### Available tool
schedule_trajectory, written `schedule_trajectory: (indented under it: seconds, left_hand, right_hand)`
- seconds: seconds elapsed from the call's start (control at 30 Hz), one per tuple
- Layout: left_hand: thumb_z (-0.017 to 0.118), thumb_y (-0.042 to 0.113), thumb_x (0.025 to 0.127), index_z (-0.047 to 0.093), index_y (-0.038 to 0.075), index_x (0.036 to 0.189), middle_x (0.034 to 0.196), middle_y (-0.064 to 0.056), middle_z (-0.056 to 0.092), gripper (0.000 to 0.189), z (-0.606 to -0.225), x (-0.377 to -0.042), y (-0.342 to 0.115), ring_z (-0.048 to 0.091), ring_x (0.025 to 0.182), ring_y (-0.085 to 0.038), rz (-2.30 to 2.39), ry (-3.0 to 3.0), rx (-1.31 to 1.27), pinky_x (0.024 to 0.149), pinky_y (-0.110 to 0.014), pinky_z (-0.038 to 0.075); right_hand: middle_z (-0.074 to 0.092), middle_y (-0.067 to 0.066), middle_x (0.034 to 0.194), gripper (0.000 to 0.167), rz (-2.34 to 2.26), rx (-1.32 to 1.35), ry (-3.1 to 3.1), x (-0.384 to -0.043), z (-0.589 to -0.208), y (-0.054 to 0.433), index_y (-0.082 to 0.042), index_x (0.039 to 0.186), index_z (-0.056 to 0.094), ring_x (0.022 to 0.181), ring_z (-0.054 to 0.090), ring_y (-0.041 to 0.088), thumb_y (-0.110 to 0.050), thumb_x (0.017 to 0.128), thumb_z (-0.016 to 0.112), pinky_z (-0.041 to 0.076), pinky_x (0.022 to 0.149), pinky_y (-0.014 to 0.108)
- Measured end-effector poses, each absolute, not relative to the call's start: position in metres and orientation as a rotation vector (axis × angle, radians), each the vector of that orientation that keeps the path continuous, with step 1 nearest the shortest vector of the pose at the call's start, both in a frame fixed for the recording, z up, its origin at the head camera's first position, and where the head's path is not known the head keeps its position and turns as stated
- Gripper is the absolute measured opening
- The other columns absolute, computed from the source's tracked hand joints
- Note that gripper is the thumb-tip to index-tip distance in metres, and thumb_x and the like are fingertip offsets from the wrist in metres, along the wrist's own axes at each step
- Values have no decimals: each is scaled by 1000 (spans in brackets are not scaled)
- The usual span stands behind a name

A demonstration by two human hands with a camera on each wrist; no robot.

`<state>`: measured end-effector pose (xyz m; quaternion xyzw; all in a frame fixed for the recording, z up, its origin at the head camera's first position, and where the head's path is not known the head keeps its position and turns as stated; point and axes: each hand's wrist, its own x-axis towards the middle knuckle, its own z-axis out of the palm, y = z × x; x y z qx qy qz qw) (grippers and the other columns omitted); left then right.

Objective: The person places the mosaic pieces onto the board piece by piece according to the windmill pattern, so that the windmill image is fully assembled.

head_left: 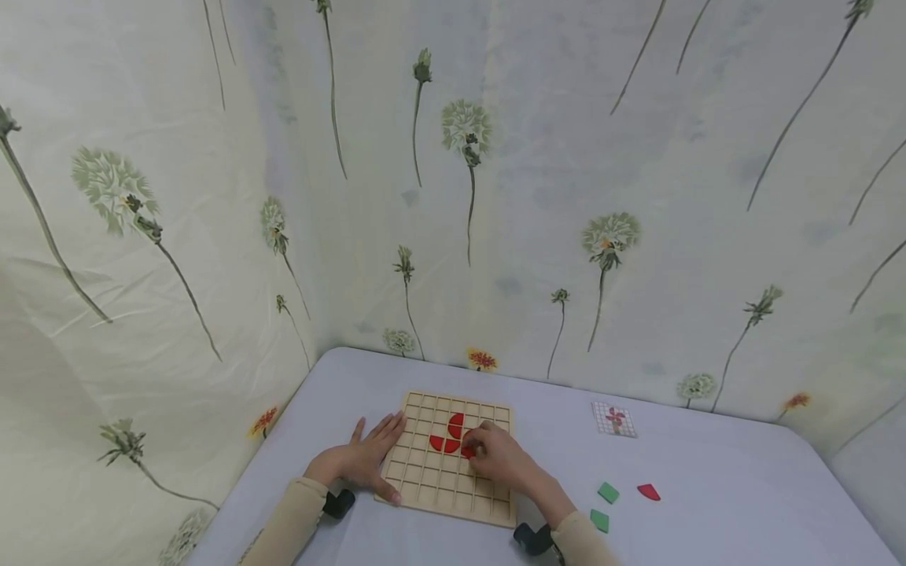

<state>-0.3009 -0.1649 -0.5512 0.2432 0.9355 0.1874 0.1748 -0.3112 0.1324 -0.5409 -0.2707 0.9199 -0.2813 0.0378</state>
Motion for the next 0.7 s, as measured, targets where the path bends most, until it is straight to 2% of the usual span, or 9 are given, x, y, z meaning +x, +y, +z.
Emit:
schedule_trajectory:
  seconds: [0.27, 0.53, 0.7]
  left_hand:
    - [77, 68, 63, -1, 11, 156, 164, -6, -6, 134, -550, -301, -165, -6, 151, -27, 510, 2665, 681, 115, -62, -11]
    - [77, 68, 63, -1, 10, 156, 164, -7, -6, 134, -548, -299, -164, -6, 151, -29, 528, 2652, 689, 114, -63, -12]
    - [77, 67, 64, -1, 10, 156, 164, -7, -6, 134, -548, -300, -165, -6, 151, -28, 531, 2656, 693, 114, -62, -12]
  right_hand:
    - [60, -3, 95, 26, -867, -897, 2787, -317, -540, 132, -11, 104, 71, 78, 48, 9, 0, 82, 63, 44, 64, 21]
    - [60, -3, 93, 17, -865, -876, 2836, -317, -543, 129, -9, 103, 71, 78, 51, 7, -14, 88, 70, 47, 65, 22]
    - [60, 0, 94, 18, -880, -818, 2851, -315, -543, 128, -7, 105, 70, 77, 49, 9, -11, 87, 68, 46, 64, 22]
